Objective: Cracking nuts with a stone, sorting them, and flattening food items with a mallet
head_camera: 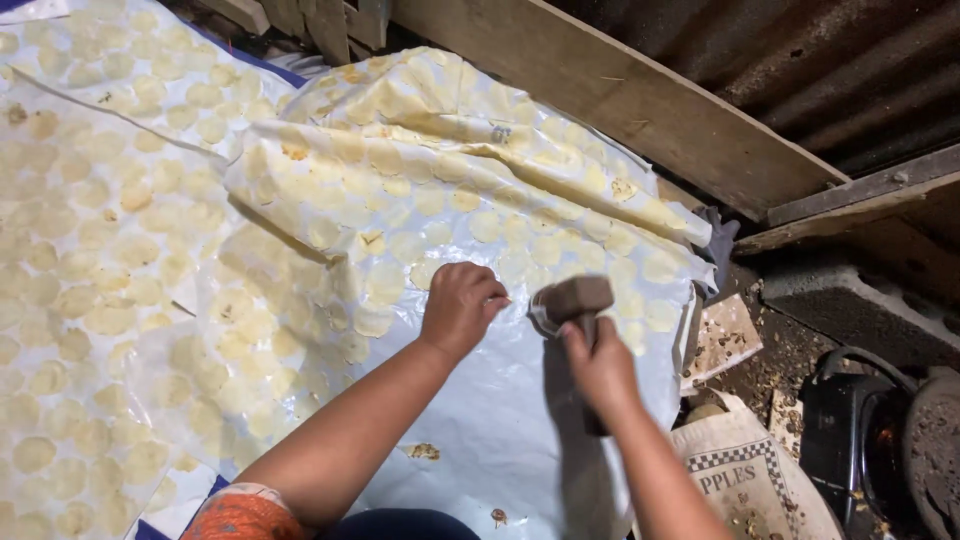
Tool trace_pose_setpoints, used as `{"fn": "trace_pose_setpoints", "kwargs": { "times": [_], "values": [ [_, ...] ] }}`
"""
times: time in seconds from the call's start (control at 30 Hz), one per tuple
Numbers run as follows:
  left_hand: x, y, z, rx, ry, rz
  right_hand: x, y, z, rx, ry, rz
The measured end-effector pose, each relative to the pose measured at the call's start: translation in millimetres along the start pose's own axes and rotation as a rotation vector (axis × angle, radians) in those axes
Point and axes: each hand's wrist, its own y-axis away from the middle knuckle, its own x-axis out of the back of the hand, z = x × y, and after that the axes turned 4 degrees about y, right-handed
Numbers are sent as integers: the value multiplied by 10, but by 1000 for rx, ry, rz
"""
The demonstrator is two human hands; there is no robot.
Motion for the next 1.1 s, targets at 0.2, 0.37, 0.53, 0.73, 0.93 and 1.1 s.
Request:
{"fn": "trace_pose_setpoints", "kwargs": {
  "times": [0.2, 0.37, 0.53, 0.73, 0.93, 1.1],
  "values": [
    [-35, 47, 125, 11, -167, -77, 670, 335, -579, 62, -137, 238],
    [102, 183, -171, 0, -154, -20, -272, 126, -469, 48, 27, -66],
    [285, 198, -108, -21, -74, -64, 180, 6, -653, 11, 3, -192],
    [118, -30, 345, -48, 124, -57, 1018, 343, -990, 82, -285, 149],
    [60, -26, -77, -120, -157, -67, -55, 197, -457, 207, -306, 161],
    [426, -77, -361, 22, -101, 20, -118, 65, -457, 97, 36, -177]
  ]
}}
